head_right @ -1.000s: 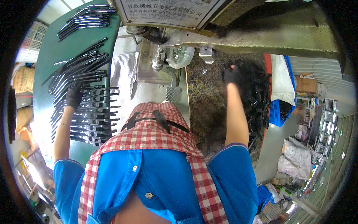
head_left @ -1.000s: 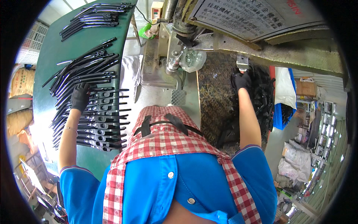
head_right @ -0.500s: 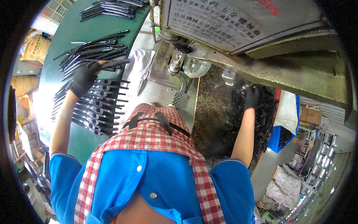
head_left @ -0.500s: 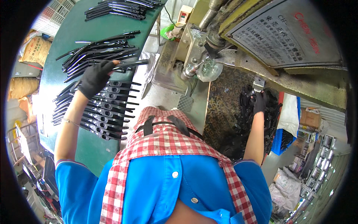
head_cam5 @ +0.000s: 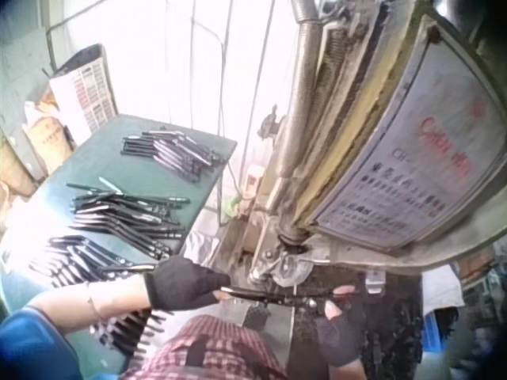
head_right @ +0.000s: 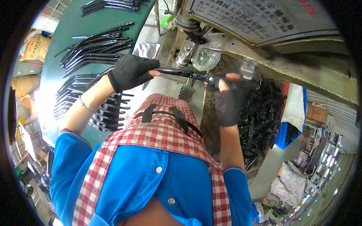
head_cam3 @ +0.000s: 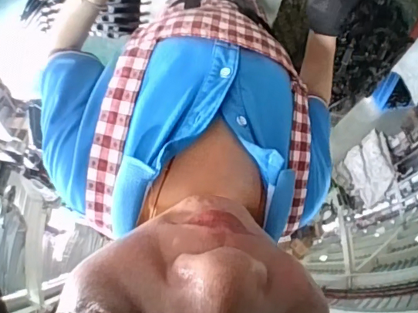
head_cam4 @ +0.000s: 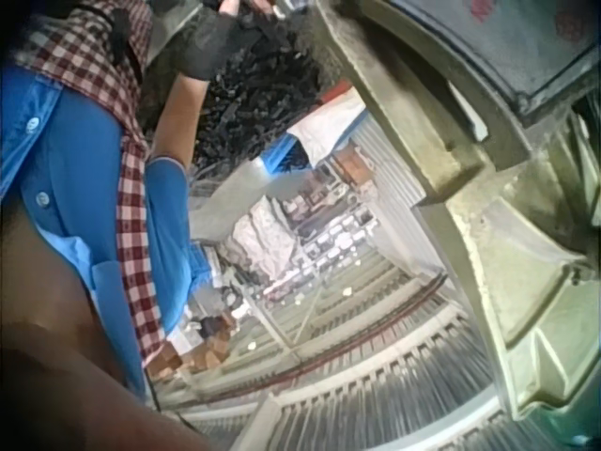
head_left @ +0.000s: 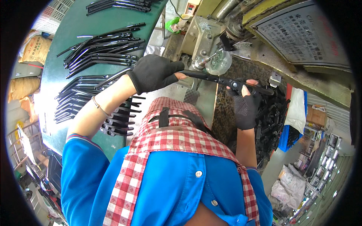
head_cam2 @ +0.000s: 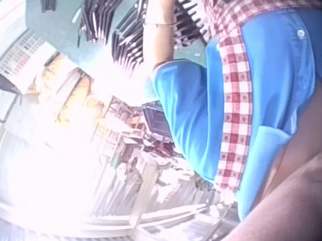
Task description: The person repeatedly picks up black metal rods from a green workbench and grinds their ends against a rotating grinding wheel. The person wears black gloves and a red-and-white checkered apron. The rods are handled one at a time and returned to the workbench after grinding.
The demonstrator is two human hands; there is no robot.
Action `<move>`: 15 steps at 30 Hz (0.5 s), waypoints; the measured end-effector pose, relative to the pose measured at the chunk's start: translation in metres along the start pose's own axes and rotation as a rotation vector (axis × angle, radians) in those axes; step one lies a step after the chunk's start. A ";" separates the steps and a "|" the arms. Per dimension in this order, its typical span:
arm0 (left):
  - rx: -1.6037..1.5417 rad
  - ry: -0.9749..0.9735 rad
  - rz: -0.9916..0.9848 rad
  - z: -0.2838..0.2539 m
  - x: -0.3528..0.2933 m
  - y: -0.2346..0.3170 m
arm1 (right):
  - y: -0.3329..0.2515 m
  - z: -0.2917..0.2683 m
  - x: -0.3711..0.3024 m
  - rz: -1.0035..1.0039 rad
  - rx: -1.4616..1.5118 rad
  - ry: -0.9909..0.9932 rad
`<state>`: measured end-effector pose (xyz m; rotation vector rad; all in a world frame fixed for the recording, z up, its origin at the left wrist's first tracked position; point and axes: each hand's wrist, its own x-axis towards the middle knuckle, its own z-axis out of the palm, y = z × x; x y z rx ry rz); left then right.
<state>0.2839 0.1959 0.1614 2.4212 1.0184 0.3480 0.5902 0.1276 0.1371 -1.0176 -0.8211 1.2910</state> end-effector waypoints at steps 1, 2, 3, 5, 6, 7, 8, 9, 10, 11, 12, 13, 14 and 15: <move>-0.020 -0.047 -0.027 -0.001 0.000 0.001 | -0.001 0.006 -0.001 -0.005 -0.087 -0.037; -0.001 -0.059 -0.028 0.000 -0.002 0.001 | -0.005 0.022 -0.003 0.047 -0.164 0.066; 0.017 -0.070 -0.029 0.001 -0.004 0.001 | -0.004 0.022 -0.003 0.114 -0.106 0.078; 0.084 -0.068 -0.026 0.001 -0.006 0.001 | -0.002 0.021 -0.003 0.248 0.012 0.103; 0.132 -0.054 -0.021 -0.001 -0.006 0.003 | -0.001 0.023 -0.004 0.261 0.112 0.066; 0.180 -0.040 -0.017 -0.003 -0.006 0.004 | 0.001 0.025 -0.004 0.273 0.148 0.055; 0.207 -0.051 -0.026 -0.004 -0.004 0.004 | 0.001 0.027 -0.004 0.282 0.185 0.043; 0.207 -0.039 -0.018 -0.005 -0.004 0.002 | 0.003 0.029 -0.004 0.291 0.222 0.032; 0.206 -0.028 -0.010 -0.005 -0.005 -0.001 | 0.004 0.032 -0.005 0.294 0.193 0.059; 0.204 -0.017 0.000 -0.005 -0.006 -0.003 | 0.007 0.036 -0.007 0.296 0.164 0.087; 0.187 -0.033 -0.008 -0.005 -0.006 -0.003 | 0.008 0.037 -0.009 0.299 0.134 0.117; 0.169 -0.050 -0.015 -0.006 -0.007 -0.002 | 0.009 0.038 -0.009 0.268 0.127 0.107; 0.152 -0.068 -0.025 -0.006 -0.008 -0.002 | 0.010 0.038 -0.009 0.239 0.120 0.098; 0.102 -0.085 -0.013 -0.005 -0.008 -0.003 | 0.011 0.039 -0.009 0.210 0.114 0.089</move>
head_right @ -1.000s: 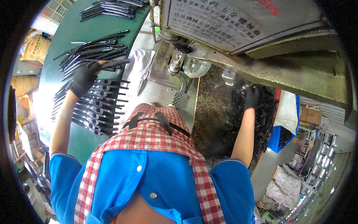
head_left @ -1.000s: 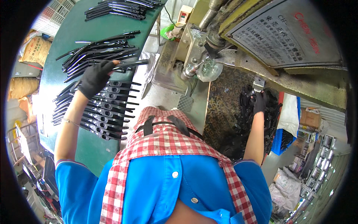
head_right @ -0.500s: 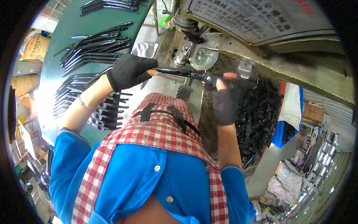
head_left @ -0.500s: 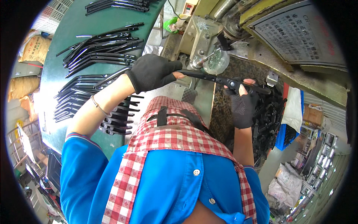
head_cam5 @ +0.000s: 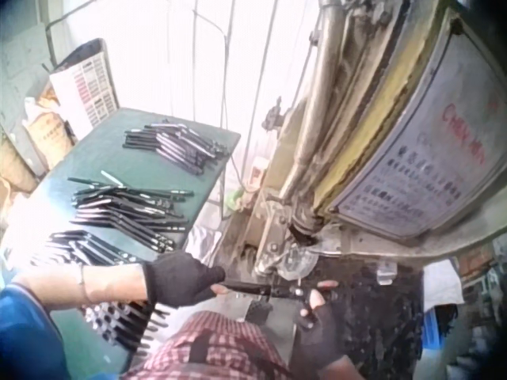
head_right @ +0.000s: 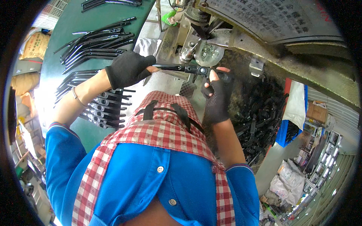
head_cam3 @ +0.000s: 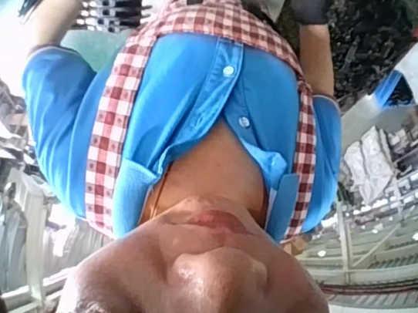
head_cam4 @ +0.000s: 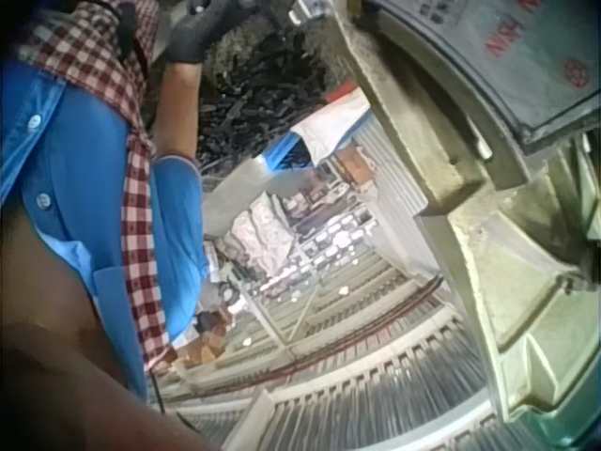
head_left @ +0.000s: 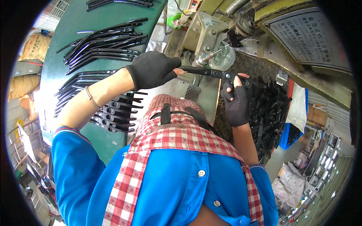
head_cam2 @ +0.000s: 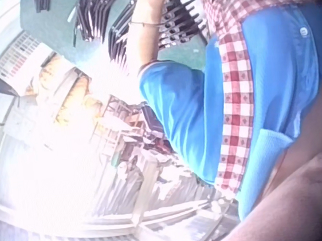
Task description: The person repeatedly picks up black metal rods from a green workbench and grinds their ends against a rotating grinding wheel. The person wears black gloves and a red-and-white checkered apron. The rods are handled one at a time and returned to the workbench after grinding.
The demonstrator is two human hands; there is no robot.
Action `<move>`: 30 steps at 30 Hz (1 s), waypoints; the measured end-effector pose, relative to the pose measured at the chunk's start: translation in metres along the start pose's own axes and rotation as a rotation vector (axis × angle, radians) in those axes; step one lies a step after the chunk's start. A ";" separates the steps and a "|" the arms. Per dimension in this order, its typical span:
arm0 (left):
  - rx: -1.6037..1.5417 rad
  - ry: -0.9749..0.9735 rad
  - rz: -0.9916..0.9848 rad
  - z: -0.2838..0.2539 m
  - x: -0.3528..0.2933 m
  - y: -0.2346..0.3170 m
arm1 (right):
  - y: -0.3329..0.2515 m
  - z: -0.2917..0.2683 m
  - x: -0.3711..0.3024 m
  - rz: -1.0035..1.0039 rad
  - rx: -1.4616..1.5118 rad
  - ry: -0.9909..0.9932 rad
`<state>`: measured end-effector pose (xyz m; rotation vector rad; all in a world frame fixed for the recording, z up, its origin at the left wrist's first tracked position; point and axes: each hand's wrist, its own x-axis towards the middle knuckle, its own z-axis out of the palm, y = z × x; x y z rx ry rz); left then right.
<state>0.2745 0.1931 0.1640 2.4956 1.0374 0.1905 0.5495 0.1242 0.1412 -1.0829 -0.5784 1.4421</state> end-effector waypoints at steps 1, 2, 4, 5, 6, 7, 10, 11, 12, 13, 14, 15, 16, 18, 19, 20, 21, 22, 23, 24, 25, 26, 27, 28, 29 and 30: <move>-0.049 -0.017 0.015 0.001 0.001 -0.002 | 0.000 -0.005 0.002 0.028 0.010 -0.027; -0.096 -0.035 0.029 0.001 0.002 -0.004 | 0.000 -0.003 0.002 0.005 -0.014 -0.026; -0.215 -0.052 0.035 0.007 0.004 -0.008 | -0.003 0.002 0.004 -0.042 -0.061 -0.024; -0.275 -0.063 0.038 0.009 0.005 -0.009 | -0.006 0.002 0.006 -0.046 -0.068 -0.026; -0.230 -0.042 0.037 0.008 0.006 -0.008 | -0.009 0.002 0.008 -0.051 -0.075 -0.027; -0.186 -0.020 0.035 0.006 0.007 -0.005 | -0.010 0.002 0.009 -0.055 -0.082 -0.030; -0.064 0.004 0.035 -0.004 0.015 -0.002 | -0.003 -0.001 0.017 -0.088 -0.012 -0.034; -0.027 0.003 0.029 -0.007 0.017 -0.002 | -0.004 0.001 0.022 -0.110 -0.031 -0.014; -0.039 0.018 0.029 -0.011 0.021 -0.002 | -0.006 0.004 0.026 -0.131 -0.051 0.006; -0.051 0.033 0.029 -0.014 0.026 -0.003 | -0.008 0.006 0.031 -0.153 -0.070 0.027; -0.062 0.050 0.030 -0.017 0.031 -0.007 | -0.011 0.008 0.036 -0.169 -0.056 0.015; -0.073 0.088 0.077 -0.015 0.034 -0.013 | -0.014 0.008 0.042 -0.185 -0.041 0.004; -0.062 0.070 0.070 -0.018 0.037 -0.015 | -0.017 0.007 0.048 -0.200 -0.027 -0.007; -0.044 0.036 0.053 -0.030 0.043 -0.013 | -0.019 0.003 0.060 -0.130 0.013 -0.026; -0.051 0.085 0.105 -0.026 0.046 -0.021 | -0.018 0.001 0.063 -0.108 0.020 -0.040; -0.050 0.074 0.100 -0.027 0.048 -0.022 | -0.017 -0.001 0.066 -0.087 0.029 -0.052; -0.049 0.062 0.096 -0.029 0.051 -0.022 | -0.014 -0.004 0.069 -0.078 0.053 -0.041; -0.048 0.051 0.091 -0.031 0.053 -0.023 | -0.011 -0.007 0.072 -0.070 0.077 -0.031; -0.041 0.064 0.112 -0.031 0.055 -0.026 | -0.008 -0.008 0.074 -0.059 0.101 -0.021; -0.024 0.073 0.124 -0.031 0.056 -0.027 | -0.007 -0.009 0.075 -0.059 0.105 -0.032; -0.006 0.083 0.136 -0.032 0.056 -0.028 | -0.006 -0.009 0.076 -0.060 0.110 -0.042; 0.010 0.093 0.149 -0.032 0.057 -0.029 | -0.006 -0.009 0.076 -0.060 0.113 -0.052; 0.059 0.113 0.137 -0.031 0.056 -0.028 | -0.007 -0.007 0.074 -0.064 0.119 -0.024; 0.107 0.133 0.125 -0.029 0.055 -0.027 | -0.007 -0.002 0.069 -0.068 0.125 0.005; 0.157 0.154 0.113 -0.028 0.055 -0.027 | -0.007 0.004 0.067 -0.073 0.131 0.032; 0.181 0.166 0.104 -0.028 0.056 -0.028 | -0.007 0.009 0.067 -0.102 0.125 0.064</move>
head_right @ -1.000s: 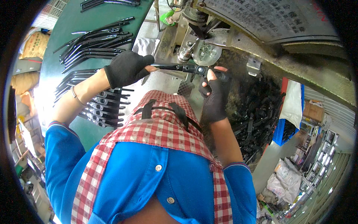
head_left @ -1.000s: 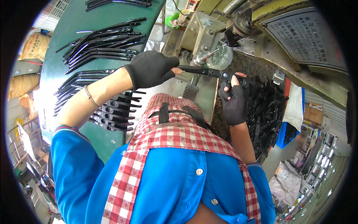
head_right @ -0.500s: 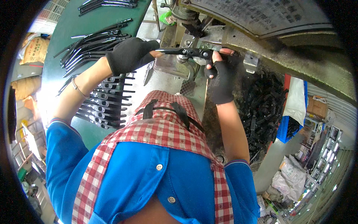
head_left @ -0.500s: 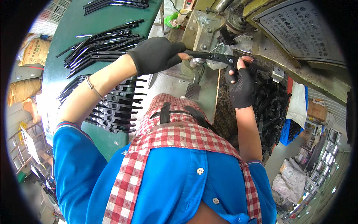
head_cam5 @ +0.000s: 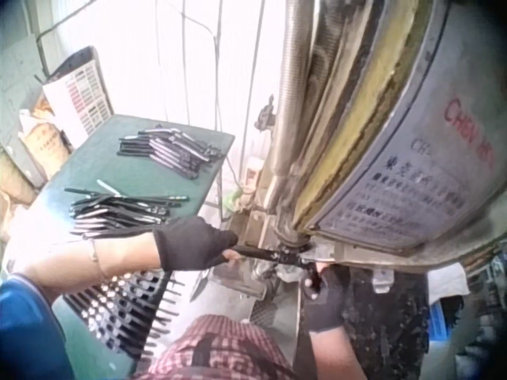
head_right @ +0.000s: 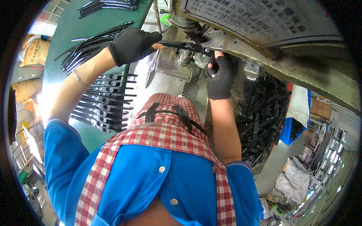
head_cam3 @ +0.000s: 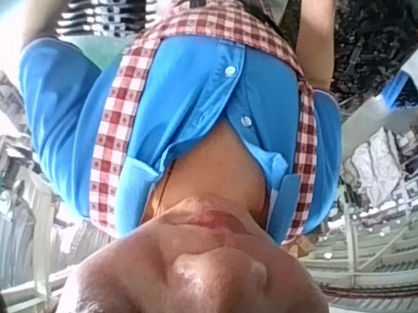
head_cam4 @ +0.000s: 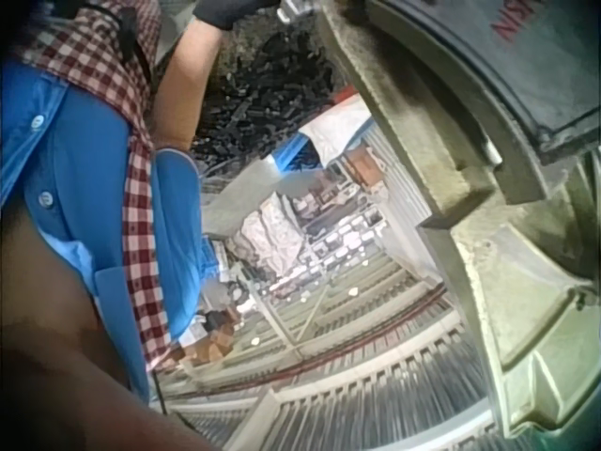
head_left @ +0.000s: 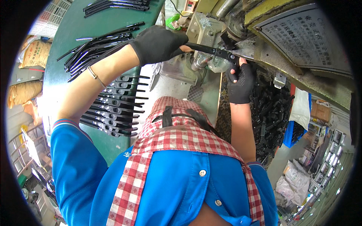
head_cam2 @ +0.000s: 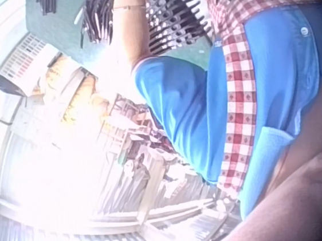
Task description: The person repeatedly picks up black metal rods from a green workbench and grinds their ends against a rotating grinding wheel. The person wears black gloves and a red-and-white checkered apron. The rods are handled one at a time and returned to the workbench after grinding.
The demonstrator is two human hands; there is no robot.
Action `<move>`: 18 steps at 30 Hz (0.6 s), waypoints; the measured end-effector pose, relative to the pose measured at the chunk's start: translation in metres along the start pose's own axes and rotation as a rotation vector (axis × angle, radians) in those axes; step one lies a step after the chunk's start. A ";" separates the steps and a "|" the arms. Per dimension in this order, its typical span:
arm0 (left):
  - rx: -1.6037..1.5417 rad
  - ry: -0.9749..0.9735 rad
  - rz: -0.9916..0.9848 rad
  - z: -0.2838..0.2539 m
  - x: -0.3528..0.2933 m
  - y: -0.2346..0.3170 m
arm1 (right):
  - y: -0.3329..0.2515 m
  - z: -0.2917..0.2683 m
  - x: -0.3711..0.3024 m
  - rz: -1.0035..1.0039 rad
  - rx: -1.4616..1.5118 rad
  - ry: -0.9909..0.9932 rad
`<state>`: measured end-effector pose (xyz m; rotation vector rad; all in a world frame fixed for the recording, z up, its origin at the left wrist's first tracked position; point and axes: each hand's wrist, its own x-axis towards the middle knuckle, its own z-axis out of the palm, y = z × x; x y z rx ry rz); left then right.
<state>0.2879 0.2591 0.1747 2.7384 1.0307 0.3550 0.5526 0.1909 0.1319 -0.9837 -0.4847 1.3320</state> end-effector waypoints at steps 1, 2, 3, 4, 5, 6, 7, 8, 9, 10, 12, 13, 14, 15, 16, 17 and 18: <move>0.025 0.009 -0.008 0.001 0.001 -0.002 | 0.001 0.004 -0.001 -0.031 -0.006 0.030; 0.049 0.016 -0.013 0.002 0.002 -0.002 | 0.002 0.005 -0.002 -0.062 -0.012 0.064; 0.051 0.016 -0.007 0.002 0.001 -0.001 | 0.002 0.002 -0.002 -0.056 -0.028 0.020; 0.054 0.016 -0.001 0.001 -0.001 0.001 | 0.003 -0.003 0.000 -0.050 -0.044 -0.024; 0.058 0.021 0.007 0.000 -0.002 0.001 | 0.001 -0.007 0.001 -0.050 -0.062 -0.071; 0.061 0.010 0.028 -0.002 0.000 0.000 | -0.003 -0.008 0.000 0.011 -0.137 -0.059; 0.064 -0.002 0.050 -0.005 0.003 -0.001 | -0.007 -0.009 -0.005 0.071 -0.212 -0.046; 0.066 -0.010 0.072 -0.006 0.005 -0.004 | -0.013 -0.012 -0.010 0.130 -0.289 -0.033; 0.067 -0.013 0.105 -0.007 0.006 -0.009 | -0.023 -0.010 -0.020 0.216 -0.570 -0.141; 0.034 -0.047 0.081 -0.009 0.005 -0.008 | -0.040 -0.004 -0.038 0.245 -0.855 -0.126; -0.036 -0.117 0.055 -0.017 0.006 0.002 | -0.032 -0.024 -0.066 -0.616 -1.235 -0.251; 0.016 -0.135 0.090 -0.020 0.005 0.006 | -0.042 -0.027 -0.072 -0.720 -1.260 -0.244; 0.019 -0.134 0.090 -0.020 0.002 0.010 | -0.056 -0.022 -0.076 -0.822 -1.278 -0.235; 0.021 -0.138 0.081 -0.018 -0.004 0.015 | -0.080 0.011 -0.070 -0.997 -1.564 -0.364; 0.019 -0.142 0.075 -0.017 -0.008 0.019 | -0.077 0.010 -0.061 -0.838 -1.707 -0.412; 0.002 -0.160 0.098 -0.017 -0.005 0.019 | -0.077 0.007 -0.053 -0.672 -1.861 -0.426; -0.031 -0.150 0.111 -0.018 -0.003 0.016 | -0.077 0.001 -0.042 -0.507 -1.999 -0.450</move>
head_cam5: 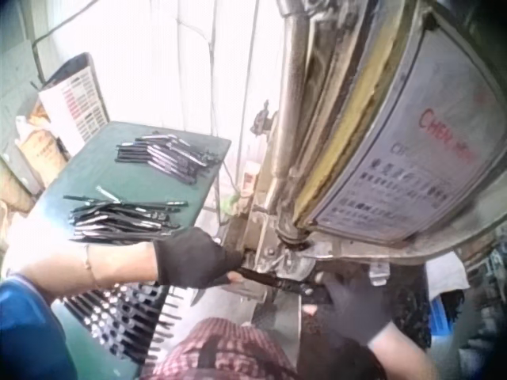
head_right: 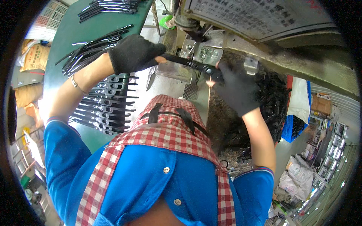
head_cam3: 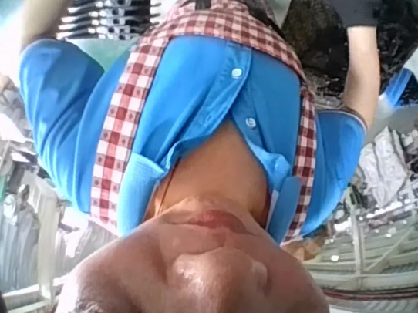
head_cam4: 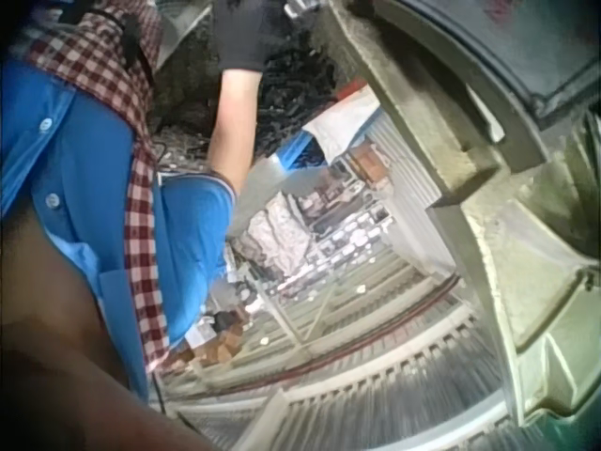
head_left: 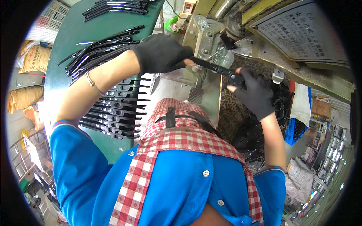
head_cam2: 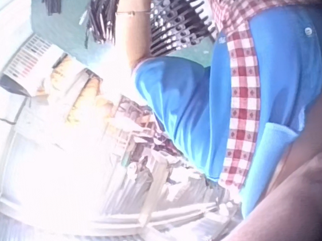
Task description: The person repeatedly picks up black metal rods from a green workbench and grinds their ends against a rotating grinding wheel. The person wears black gloves and a red-and-white checkered apron. The rods are handled one at a time and returned to the workbench after grinding.
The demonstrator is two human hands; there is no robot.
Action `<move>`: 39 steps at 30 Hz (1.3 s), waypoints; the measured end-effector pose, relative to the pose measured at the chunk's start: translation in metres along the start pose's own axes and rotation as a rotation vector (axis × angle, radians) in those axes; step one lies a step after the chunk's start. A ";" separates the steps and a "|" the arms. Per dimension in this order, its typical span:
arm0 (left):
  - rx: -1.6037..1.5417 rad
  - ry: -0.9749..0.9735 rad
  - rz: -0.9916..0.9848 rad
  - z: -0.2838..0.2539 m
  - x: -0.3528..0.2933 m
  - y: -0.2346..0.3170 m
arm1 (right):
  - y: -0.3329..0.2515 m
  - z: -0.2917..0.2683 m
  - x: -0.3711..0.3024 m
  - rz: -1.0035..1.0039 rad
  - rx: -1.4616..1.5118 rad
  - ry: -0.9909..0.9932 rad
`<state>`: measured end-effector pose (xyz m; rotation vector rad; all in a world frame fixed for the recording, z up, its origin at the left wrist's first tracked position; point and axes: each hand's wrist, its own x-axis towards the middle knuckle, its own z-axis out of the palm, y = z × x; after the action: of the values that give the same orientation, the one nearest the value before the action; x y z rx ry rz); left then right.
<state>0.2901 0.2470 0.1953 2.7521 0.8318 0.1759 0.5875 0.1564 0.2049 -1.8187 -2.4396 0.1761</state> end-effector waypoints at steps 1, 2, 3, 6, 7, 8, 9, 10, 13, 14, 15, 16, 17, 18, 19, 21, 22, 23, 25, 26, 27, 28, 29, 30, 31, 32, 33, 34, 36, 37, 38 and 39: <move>-0.031 0.010 0.014 -0.001 -0.003 -0.006 | 0.011 0.012 -0.001 -0.077 -0.120 0.085; -0.065 0.016 0.003 0.001 -0.014 -0.013 | 0.013 0.012 0.002 -0.111 -0.110 0.134; 0.028 0.120 -0.018 0.007 -0.033 -0.028 | 0.014 0.012 0.004 -0.142 -0.096 0.182; -0.427 -0.032 -0.400 0.012 -0.072 -0.060 | 0.019 0.017 0.007 -0.156 -0.078 0.106; -0.299 0.017 -0.395 0.011 -0.081 -0.057 | 0.016 0.018 0.006 -0.169 -0.091 0.063; -0.172 0.069 -0.393 0.009 -0.088 -0.050 | 0.014 0.018 0.006 -0.186 -0.106 0.018; -0.090 0.141 -0.331 0.013 -0.094 -0.052 | 0.007 0.010 0.008 -0.108 0.102 -0.137; -0.046 0.158 -0.324 0.012 -0.095 -0.050 | 0.011 0.011 0.010 -0.090 0.251 -0.257; 0.053 0.164 -0.345 0.007 -0.102 -0.040 | 0.023 0.018 0.011 -0.048 0.535 -0.497; -0.013 0.147 -0.358 0.007 -0.103 -0.039 | 0.025 0.020 0.012 -0.058 0.517 -0.502; -0.080 0.129 -0.369 0.007 -0.104 -0.038 | 0.025 0.021 0.012 -0.067 0.498 -0.505; -0.147 0.111 -0.377 0.007 -0.105 -0.038 | 0.021 0.017 0.013 -0.035 0.468 -0.464; -0.170 0.090 -0.390 0.009 -0.107 -0.041 | 0.011 0.008 0.015 -0.004 0.435 -0.422; -0.192 0.069 -0.405 0.013 -0.109 -0.044 | 0.007 0.004 0.017 -0.006 0.361 -0.374; -0.213 0.048 -0.419 0.015 -0.110 -0.045 | 0.002 0.000 0.019 -0.003 0.287 -0.328; -0.257 0.062 -0.416 0.011 -0.107 -0.043 | 0.000 -0.002 0.018 -0.048 0.053 -0.221; -0.279 0.069 -0.416 0.009 -0.104 -0.042 | 0.002 -0.001 0.019 -0.043 0.033 -0.215; -0.322 0.060 -0.410 0.009 -0.103 -0.042 | 0.005 0.000 0.019 -0.037 0.014 -0.208; -0.409 0.042 -0.401 0.010 -0.098 -0.046 | 0.014 0.004 0.022 -0.050 -0.014 -0.185; -0.417 0.020 -0.413 0.009 -0.095 -0.047 | 0.021 0.006 0.024 -0.067 -0.021 -0.167; -0.425 -0.002 -0.426 0.006 -0.091 -0.047 | 0.025 0.008 0.026 -0.084 -0.028 -0.149; -0.433 -0.024 -0.439 0.004 -0.088 -0.049 | 0.028 0.008 0.028 -0.090 0.016 -0.121; -0.439 0.071 -0.364 0.008 -0.087 -0.052 | 0.030 0.008 0.030 -0.097 0.061 -0.093; -0.429 0.043 -0.377 0.007 -0.084 -0.055 | 0.032 0.009 0.033 -0.107 0.096 -0.071; -0.419 0.015 -0.390 0.004 -0.082 -0.059 | 0.034 0.009 0.035 -0.117 0.132 -0.051; -0.409 -0.015 -0.401 0.002 -0.079 -0.062 | 0.037 0.012 0.038 -0.127 0.158 -0.039; -0.354 -0.017 -0.380 -0.002 -0.076 -0.065 | 0.040 0.015 0.040 -0.137 0.184 -0.026; -0.362 -0.019 -0.385 -0.001 -0.073 -0.070 | 0.049 0.022 0.042 -0.103 0.191 -0.018; -0.377 -0.021 -0.401 0.003 -0.070 -0.078 | 0.062 0.034 0.043 -0.078 0.197 0.010; -0.391 -0.061 -0.421 0.001 -0.068 -0.081 | 0.065 0.037 0.043 -0.082 0.193 0.033; -0.399 -0.064 -0.412 0.002 -0.067 -0.083 | 0.059 0.035 0.045 -0.124 0.179 0.071; -0.408 -0.068 -0.402 0.003 -0.067 -0.085 | 0.055 0.032 0.047 -0.165 0.165 0.110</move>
<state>0.1910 0.2771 0.1664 2.1566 1.1624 0.1516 0.6218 0.2157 0.1651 -1.5125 -2.4057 0.2491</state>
